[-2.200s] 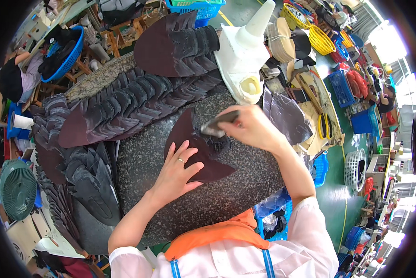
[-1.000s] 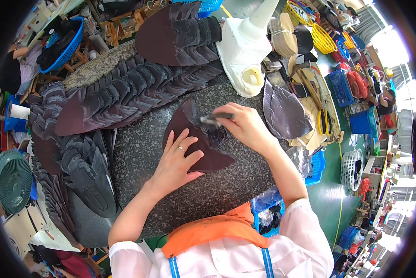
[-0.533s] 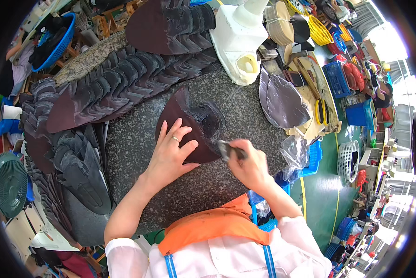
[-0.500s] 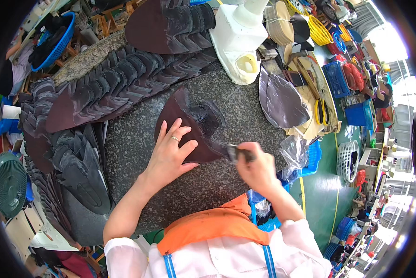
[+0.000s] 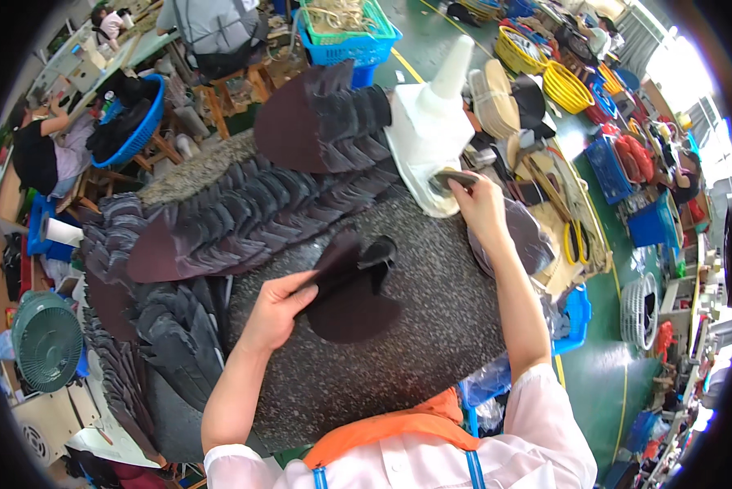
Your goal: The person applies adhesive to shoe upper components using a brush dipped into a glue container.
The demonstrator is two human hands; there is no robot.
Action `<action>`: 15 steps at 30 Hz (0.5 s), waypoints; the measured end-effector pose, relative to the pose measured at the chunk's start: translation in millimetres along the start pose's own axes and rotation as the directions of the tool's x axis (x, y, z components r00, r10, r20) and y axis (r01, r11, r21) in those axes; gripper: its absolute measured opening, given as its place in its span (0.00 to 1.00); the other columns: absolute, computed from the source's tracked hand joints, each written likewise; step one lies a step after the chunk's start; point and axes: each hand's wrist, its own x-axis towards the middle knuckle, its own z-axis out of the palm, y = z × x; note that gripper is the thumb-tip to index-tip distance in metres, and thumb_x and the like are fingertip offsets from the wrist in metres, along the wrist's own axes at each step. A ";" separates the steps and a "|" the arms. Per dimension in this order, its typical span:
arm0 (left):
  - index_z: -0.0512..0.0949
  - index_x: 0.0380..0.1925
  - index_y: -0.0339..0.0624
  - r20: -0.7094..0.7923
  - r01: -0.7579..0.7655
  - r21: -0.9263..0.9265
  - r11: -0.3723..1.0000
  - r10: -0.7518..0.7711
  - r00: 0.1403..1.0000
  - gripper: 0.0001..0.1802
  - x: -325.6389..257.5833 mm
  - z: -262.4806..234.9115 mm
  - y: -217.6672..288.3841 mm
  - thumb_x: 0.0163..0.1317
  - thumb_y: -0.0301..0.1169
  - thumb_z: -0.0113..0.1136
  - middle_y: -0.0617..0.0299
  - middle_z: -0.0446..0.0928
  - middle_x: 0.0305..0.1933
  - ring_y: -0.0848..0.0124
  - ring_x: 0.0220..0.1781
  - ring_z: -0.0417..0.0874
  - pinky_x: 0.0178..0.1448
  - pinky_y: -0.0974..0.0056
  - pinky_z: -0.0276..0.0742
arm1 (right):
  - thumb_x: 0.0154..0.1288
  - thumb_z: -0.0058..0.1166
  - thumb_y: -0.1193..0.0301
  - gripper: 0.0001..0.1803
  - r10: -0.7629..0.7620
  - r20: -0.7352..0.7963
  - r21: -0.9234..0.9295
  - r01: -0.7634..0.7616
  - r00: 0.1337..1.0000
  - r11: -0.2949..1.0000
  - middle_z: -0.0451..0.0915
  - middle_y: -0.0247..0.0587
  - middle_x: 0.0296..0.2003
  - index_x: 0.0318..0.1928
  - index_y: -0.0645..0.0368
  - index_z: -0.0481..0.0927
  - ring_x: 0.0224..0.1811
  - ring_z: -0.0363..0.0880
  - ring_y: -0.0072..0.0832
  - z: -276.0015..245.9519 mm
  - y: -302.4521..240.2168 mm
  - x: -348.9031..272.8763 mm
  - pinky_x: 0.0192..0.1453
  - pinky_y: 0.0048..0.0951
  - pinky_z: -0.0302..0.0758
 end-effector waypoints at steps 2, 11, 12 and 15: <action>0.79 0.60 0.32 0.030 -0.230 0.313 0.921 0.232 0.972 0.18 -3.7 11.2 20.7 0.71 0.18 0.53 0.57 0.83 0.57 0.73 0.56 0.82 0.64 0.67 0.75 | 0.65 0.60 0.68 0.13 0.130 0.092 0.021 -0.132 0.987 0.991 0.86 0.53 0.36 0.47 0.60 0.87 0.36 0.84 0.48 -9.8 -18.6 0.9 0.43 0.41 0.78; 0.75 0.62 0.34 -0.185 0.001 -0.221 0.975 -0.043 0.982 0.21 8.7 -10.8 5.1 0.69 0.18 0.56 0.57 0.81 0.59 0.69 0.57 0.84 0.65 0.62 0.77 | 0.67 0.58 0.72 0.12 0.010 0.126 0.036 -0.014 0.992 0.999 0.83 0.50 0.40 0.48 0.62 0.84 0.43 0.82 0.48 -17.9 -23.0 3.6 0.50 0.41 0.77; 0.78 0.59 0.32 -0.273 -0.157 0.000 0.988 0.151 0.950 0.19 7.5 -2.7 23.5 0.69 0.17 0.55 0.54 0.80 0.62 0.68 0.62 0.81 0.70 0.60 0.73 | 0.67 0.58 0.72 0.12 0.011 0.113 0.033 -0.015 0.994 0.999 0.83 0.50 0.40 0.48 0.62 0.84 0.43 0.82 0.48 -19.1 -20.9 5.4 0.50 0.41 0.77; 0.84 0.53 0.37 0.032 -0.440 0.757 0.484 0.644 0.764 0.19 14.3 2.2 78.8 0.66 0.16 0.52 0.53 0.80 0.64 0.60 0.68 0.78 0.77 0.51 0.62 | 0.63 0.57 0.76 0.13 -0.209 0.121 -0.136 0.225 0.970 0.965 0.80 0.45 0.36 0.48 0.58 0.82 0.45 0.80 0.44 -23.2 -22.4 1.6 0.51 0.44 0.76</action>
